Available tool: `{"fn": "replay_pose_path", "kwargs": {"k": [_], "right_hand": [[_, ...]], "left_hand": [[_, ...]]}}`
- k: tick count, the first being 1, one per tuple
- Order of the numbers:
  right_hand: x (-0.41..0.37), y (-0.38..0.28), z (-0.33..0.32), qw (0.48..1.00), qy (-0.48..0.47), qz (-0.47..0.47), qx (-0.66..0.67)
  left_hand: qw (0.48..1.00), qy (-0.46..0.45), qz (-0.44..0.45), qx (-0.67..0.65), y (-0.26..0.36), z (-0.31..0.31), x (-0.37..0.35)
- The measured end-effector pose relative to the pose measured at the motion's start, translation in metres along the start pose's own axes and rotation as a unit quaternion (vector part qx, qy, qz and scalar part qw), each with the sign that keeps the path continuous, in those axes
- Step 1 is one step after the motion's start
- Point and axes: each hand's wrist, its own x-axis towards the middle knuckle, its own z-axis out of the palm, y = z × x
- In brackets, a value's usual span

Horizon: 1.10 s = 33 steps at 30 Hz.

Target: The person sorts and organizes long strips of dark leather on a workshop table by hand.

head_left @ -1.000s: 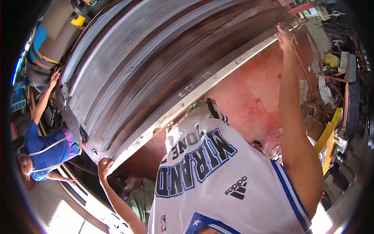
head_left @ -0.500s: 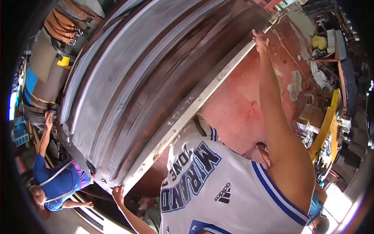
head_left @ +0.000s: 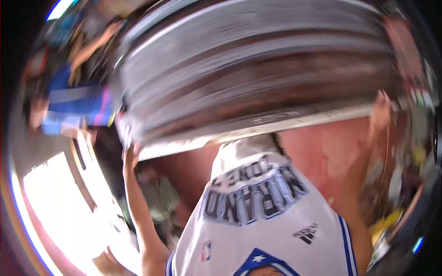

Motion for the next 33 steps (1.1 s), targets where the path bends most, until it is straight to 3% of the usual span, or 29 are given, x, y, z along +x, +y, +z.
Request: {"fn": "replay_pose_path", "kwargs": {"k": [1, 2, 4, 6, 7, 10, 13, 15, 17, 19, 21, 23, 27, 31, 33], "right_hand": [[-0.021, -0.044, -0.015, 0.998, -0.019, -0.032, 0.053], [-0.028, -0.039, 0.009, 0.977, 0.002, -0.131, 0.171], [-0.064, -0.078, 0.025, 0.960, -0.037, -0.208, 0.183], [-0.113, -0.150, 0.029, 0.924, -0.113, -0.276, 0.240], [-0.122, -0.164, 0.029, 0.906, -0.133, -0.300, 0.269], [-0.182, -0.256, 0.016, 0.812, -0.236, -0.404, 0.349], [-0.233, -0.328, -0.003, 0.703, -0.330, -0.484, 0.403], [-0.259, -0.346, 0.006, 0.652, -0.341, -0.567, 0.371], [-0.276, -0.358, 0.006, 0.637, -0.365, -0.625, 0.265], [-0.281, -0.364, 0.005, 0.636, -0.355, -0.654, 0.205], [-0.274, -0.356, 0.007, 0.642, -0.354, -0.662, 0.153], [-0.257, -0.343, 0.006, 0.672, -0.416, -0.608, 0.076], [-0.227, -0.319, 0.001, 0.711, -0.408, -0.570, 0.051], [-0.210, -0.305, 0.010, 0.717, -0.388, -0.575, 0.066], [-0.204, -0.299, 0.011, 0.722, -0.386, -0.572, 0.060]], "left_hand": [[0.999, 0.024, 0.023, 0.024, 0.001, -0.006, -0.001], [0.999, 0.015, -0.035, 0.026, -0.010, -0.007, 0.005], [0.985, 0.153, 0.059, 0.045, -0.026, -0.008, 0.001], [0.982, 0.155, -0.014, -0.112, -0.025, -0.022, -0.006], [0.969, 0.204, -0.020, -0.138, 0.005, -0.025, -0.029], [0.913, 0.339, -0.045, -0.223, -0.001, -0.023, -0.064], [0.876, 0.381, -0.103, -0.278, -0.003, -0.007, -0.090], [0.851, 0.383, -0.122, -0.339, 0.019, 0.011, -0.099], [0.816, 0.399, -0.068, -0.412, 0.026, 0.036, -0.100], [0.781, 0.391, -0.094, -0.479, 0.054, 0.049, -0.099], [0.760, 0.364, -0.103, -0.528, 0.087, 0.060, -0.099], [0.747, 0.336, -0.086, -0.568, 0.110, 0.080, -0.091], [0.729, 0.293, -0.067, -0.615, 0.142, 0.091, -0.084], [0.694, 0.290, -0.063, -0.656, 0.156, 0.097, -0.061], [0.703, 0.286, -0.053, -0.649, 0.157, 0.094, -0.054]]}}
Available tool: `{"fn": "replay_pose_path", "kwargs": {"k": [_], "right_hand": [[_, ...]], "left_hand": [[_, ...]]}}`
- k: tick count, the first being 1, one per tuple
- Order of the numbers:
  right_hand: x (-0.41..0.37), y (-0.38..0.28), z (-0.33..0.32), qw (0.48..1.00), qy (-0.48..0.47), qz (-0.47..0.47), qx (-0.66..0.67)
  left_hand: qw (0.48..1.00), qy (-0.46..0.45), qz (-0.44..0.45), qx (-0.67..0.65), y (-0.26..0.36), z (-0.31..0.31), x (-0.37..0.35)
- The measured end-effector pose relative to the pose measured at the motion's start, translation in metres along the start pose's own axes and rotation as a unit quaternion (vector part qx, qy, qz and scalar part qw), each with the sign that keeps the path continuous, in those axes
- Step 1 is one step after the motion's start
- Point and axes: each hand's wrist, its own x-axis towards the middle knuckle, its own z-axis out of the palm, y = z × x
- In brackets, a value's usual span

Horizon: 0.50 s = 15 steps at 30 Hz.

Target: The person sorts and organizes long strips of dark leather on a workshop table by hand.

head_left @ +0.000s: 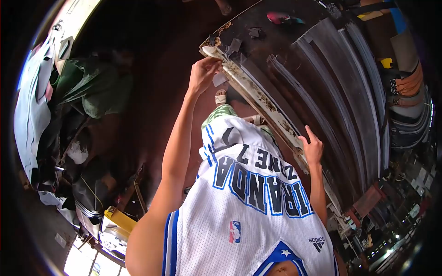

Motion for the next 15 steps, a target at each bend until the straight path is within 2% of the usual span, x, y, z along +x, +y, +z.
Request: {"fn": "replay_pose_path", "kwargs": {"k": [3, 8, 10, 14, 15], "right_hand": [[-0.007, 0.004, -0.002, 1.000, 0.025, -0.015, 0.003], [-0.011, -0.003, -0.007, 1.000, 0.015, 0.002, -0.003], [-0.008, -0.009, -0.012, 1.000, 0.008, 0.008, -0.006], [0.034, -0.067, 0.001, 0.989, 0.105, -0.085, 0.056], [0.050, -0.084, 0.007, 0.985, 0.112, -0.110, 0.073]], "left_hand": [[1.000, -0.014, 0.019, 0.019, 0.008, 0.001, 0.001], [0.996, -0.052, 0.032, 0.061, 0.017, -0.005, 0.002], [0.985, -0.074, 0.126, 0.093, 0.026, 0.001, 0.002], [0.956, -0.162, 0.163, 0.184, 0.050, 0.013, 0.020], [0.937, -0.196, 0.200, 0.207, 0.051, 0.017, 0.027]]}}
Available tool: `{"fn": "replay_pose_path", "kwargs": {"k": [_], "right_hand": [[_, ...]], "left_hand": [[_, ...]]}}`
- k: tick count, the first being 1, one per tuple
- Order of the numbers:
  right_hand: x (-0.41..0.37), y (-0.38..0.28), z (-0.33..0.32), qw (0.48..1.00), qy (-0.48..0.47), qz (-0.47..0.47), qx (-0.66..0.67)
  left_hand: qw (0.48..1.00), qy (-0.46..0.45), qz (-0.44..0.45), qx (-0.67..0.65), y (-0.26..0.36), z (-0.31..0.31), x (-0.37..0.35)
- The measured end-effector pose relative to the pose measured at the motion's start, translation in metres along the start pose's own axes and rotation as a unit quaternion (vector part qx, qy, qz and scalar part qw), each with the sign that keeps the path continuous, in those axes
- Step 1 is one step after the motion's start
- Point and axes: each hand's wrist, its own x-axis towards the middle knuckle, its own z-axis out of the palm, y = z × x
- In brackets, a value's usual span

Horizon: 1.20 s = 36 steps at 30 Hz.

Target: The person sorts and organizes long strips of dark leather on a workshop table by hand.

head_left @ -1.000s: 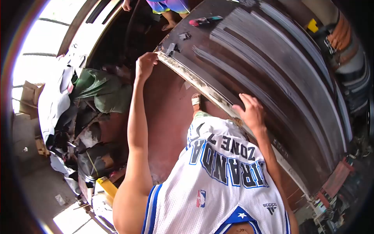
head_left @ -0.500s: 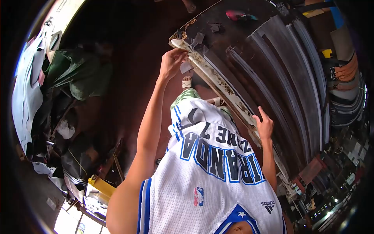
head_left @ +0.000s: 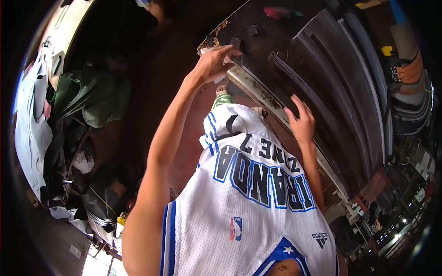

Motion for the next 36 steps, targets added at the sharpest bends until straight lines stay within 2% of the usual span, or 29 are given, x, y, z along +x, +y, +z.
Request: {"fn": "replay_pose_path", "kwargs": {"k": [2, 7, 9, 18, 31, 34, 36], "right_hand": [[0.035, -0.023, 0.025, 0.998, 0.017, -0.053, 0.022], [0.085, -0.045, 0.056, 0.994, 0.037, -0.105, 0.002], [0.088, -0.042, 0.058, 0.998, -0.018, -0.053, -0.001], [0.066, -0.010, 0.042, 0.998, 0.000, -0.068, -0.013], [0.060, -0.010, 0.034, 0.999, -0.014, -0.050, -0.014], [0.061, -0.011, 0.037, 0.999, -0.009, -0.052, -0.009], [0.063, -0.011, 0.038, 0.999, -0.034, -0.017, -0.012]], "left_hand": [[0.996, -0.060, 0.055, 0.043, -0.003, 0.003, 0.015], [0.989, -0.101, 0.065, 0.083, -0.003, 0.023, 0.035], [0.989, -0.098, 0.091, 0.069, -0.004, 0.026, 0.038], [0.988, -0.097, 0.100, 0.069, 0.017, 0.053, 0.042], [0.981, -0.122, 0.126, 0.085, 0.027, 0.058, 0.046], [0.982, -0.154, 0.083, 0.078, 0.026, 0.061, 0.049], [0.982, -0.148, 0.106, 0.052, 0.024, 0.065, 0.052]]}}
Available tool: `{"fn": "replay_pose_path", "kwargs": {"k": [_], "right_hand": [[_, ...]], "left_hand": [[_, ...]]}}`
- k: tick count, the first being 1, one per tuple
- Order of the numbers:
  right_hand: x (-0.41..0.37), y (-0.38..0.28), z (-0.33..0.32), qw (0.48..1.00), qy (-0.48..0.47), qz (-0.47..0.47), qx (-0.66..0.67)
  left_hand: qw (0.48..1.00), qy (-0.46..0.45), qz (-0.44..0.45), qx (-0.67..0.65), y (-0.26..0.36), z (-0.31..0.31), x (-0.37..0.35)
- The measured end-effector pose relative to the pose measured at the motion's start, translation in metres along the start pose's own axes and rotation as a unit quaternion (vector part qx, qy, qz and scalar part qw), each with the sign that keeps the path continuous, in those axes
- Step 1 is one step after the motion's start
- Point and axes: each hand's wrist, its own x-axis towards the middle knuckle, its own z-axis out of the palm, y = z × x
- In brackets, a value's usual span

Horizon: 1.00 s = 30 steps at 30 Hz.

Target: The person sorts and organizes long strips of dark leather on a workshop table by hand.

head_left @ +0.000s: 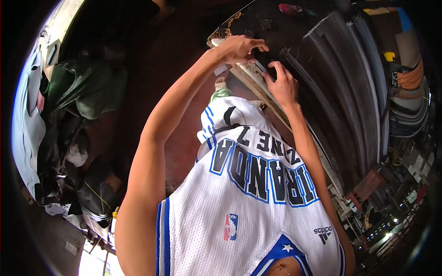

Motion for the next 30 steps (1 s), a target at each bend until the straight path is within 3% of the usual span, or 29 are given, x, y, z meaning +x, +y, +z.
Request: {"fn": "replay_pose_path", "kwargs": {"k": [5, 7, 10, 13, 16, 20, 24, 26, 27, 30], "right_hand": [[0.013, 0.003, 0.003, 0.999, -0.013, 0.025, 0.034], [0.015, 0.012, 0.002, 0.997, -0.002, 0.017, 0.072], [0.021, 0.024, 0.001, 0.996, 0.002, 0.016, 0.093], [0.034, 0.035, 0.003, 0.992, -0.026, 0.022, 0.123], [0.048, 0.030, -0.003, 0.994, -0.034, 0.005, 0.106], [0.075, 0.043, 0.001, 0.997, -0.031, -0.031, 0.058], [0.118, 0.057, 0.000, 0.995, -0.011, -0.094, 0.032], [0.131, 0.071, 0.002, 0.994, 0.000, -0.108, 0.031], [0.137, 0.078, 0.005, 0.994, 0.003, -0.108, 0.016], [0.164, 0.082, 0.007, 0.992, 0.013, -0.121, -0.017]], "left_hand": [[0.997, 0.073, -0.003, -0.009, 0.003, -0.017, -0.013], [0.976, 0.195, -0.083, -0.050, 0.002, -0.018, -0.028], [0.916, 0.341, -0.138, -0.160, -0.009, 0.004, -0.066], [0.809, 0.432, -0.230, -0.325, -0.021, 0.050, -0.118], [0.762, 0.494, -0.305, -0.288, -0.032, 0.121, -0.182], [0.722, 0.461, -0.441, -0.267, -0.024, 0.232, -0.261], [0.602, 0.431, -0.564, -0.365, 0.011, 0.351, -0.300], [0.649, 0.293, -0.631, -0.307, 0.025, 0.422, -0.323], [0.692, 0.217, -0.623, -0.291, 0.050, 0.420, -0.324], [0.705, 0.154, -0.620, -0.307, 0.073, 0.443, -0.318]]}}
